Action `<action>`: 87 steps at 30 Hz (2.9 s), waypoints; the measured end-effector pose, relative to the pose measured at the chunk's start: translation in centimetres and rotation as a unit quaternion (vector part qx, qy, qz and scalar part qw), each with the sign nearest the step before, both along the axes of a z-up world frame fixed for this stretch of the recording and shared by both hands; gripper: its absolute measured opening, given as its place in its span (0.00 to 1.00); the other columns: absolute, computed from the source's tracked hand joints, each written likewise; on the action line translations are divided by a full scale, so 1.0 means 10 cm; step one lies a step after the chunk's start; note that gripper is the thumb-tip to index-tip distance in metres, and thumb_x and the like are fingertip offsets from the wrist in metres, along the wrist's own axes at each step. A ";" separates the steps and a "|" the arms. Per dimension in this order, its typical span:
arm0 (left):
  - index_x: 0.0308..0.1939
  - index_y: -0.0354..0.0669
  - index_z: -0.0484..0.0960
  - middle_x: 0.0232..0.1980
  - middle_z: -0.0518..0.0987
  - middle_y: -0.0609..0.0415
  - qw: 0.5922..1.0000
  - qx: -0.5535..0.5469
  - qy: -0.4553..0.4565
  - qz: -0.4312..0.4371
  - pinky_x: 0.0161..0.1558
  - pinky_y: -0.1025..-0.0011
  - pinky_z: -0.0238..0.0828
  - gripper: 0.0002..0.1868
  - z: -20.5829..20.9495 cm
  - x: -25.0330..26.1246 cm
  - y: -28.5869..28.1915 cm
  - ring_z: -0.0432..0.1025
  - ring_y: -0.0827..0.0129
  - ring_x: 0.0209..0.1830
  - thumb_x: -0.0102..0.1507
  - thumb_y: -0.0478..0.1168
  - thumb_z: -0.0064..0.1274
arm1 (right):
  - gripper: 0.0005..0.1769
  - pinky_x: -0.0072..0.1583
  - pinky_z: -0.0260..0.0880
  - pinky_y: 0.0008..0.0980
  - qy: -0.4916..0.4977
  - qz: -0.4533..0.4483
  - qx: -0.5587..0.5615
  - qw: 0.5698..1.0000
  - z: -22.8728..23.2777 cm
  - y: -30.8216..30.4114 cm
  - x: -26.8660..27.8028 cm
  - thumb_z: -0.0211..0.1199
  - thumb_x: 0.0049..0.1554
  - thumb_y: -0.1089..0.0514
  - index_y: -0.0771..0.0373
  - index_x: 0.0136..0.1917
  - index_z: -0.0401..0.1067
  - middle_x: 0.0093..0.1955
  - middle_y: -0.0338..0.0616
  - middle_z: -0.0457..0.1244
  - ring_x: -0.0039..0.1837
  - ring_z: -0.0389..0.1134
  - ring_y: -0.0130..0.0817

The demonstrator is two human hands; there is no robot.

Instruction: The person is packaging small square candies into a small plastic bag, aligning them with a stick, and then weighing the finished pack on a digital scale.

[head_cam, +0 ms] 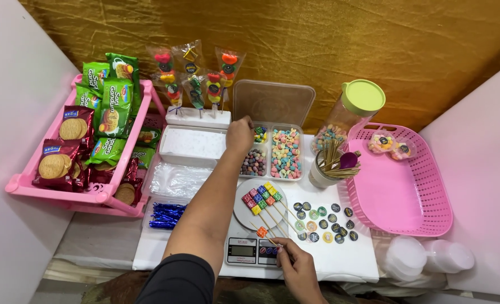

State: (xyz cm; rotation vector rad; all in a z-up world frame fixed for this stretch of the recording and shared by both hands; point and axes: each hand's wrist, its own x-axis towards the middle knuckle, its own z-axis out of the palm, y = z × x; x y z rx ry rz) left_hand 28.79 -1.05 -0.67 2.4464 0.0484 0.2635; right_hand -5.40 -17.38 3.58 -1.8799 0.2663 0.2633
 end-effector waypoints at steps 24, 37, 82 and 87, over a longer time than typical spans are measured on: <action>0.49 0.45 0.85 0.39 0.85 0.55 0.988 -0.146 0.046 -0.004 0.42 0.69 0.75 0.18 0.24 -0.16 -0.03 0.77 0.67 0.36 0.58 0.26 0.54 | 0.18 0.33 0.52 0.24 -0.009 -0.002 -0.017 1.000 0.04 -0.02 0.06 0.55 0.60 0.62 0.59 0.59 0.82 0.26 0.37 0.65 0.29 0.58 0.23; 0.53 0.33 0.80 0.44 0.84 0.45 0.833 -0.531 0.152 -0.020 0.41 0.75 0.79 0.14 0.47 -1.70 0.22 0.79 0.67 0.39 0.63 0.29 0.56 | 0.16 0.33 0.52 0.24 -0.103 -0.055 0.012 0.993 -0.07 -0.02 -0.04 0.55 0.61 0.62 0.61 0.59 0.80 0.25 0.37 0.63 0.28 0.56 0.23; 0.49 0.33 0.82 0.34 0.86 0.46 0.828 -0.538 0.159 0.004 0.35 0.80 0.76 0.12 0.47 -3.06 0.18 0.81 0.71 0.34 0.62 0.31 0.60 | 0.15 0.33 0.53 0.23 -0.158 -0.032 -0.027 0.986 0.20 0.18 -0.35 0.55 0.59 0.65 0.63 0.57 0.79 0.26 0.36 0.61 0.28 0.56 0.23; 0.42 0.35 0.82 0.32 0.85 0.46 0.838 -0.531 0.129 0.006 0.33 0.80 0.75 0.06 0.47 -3.09 0.19 0.81 0.70 0.32 0.61 0.30 0.61 | 0.15 0.33 0.54 0.24 -0.159 -0.028 -0.017 0.987 0.17 0.18 -0.33 0.55 0.60 0.64 0.63 0.57 0.79 0.25 0.36 0.62 0.28 0.57 0.23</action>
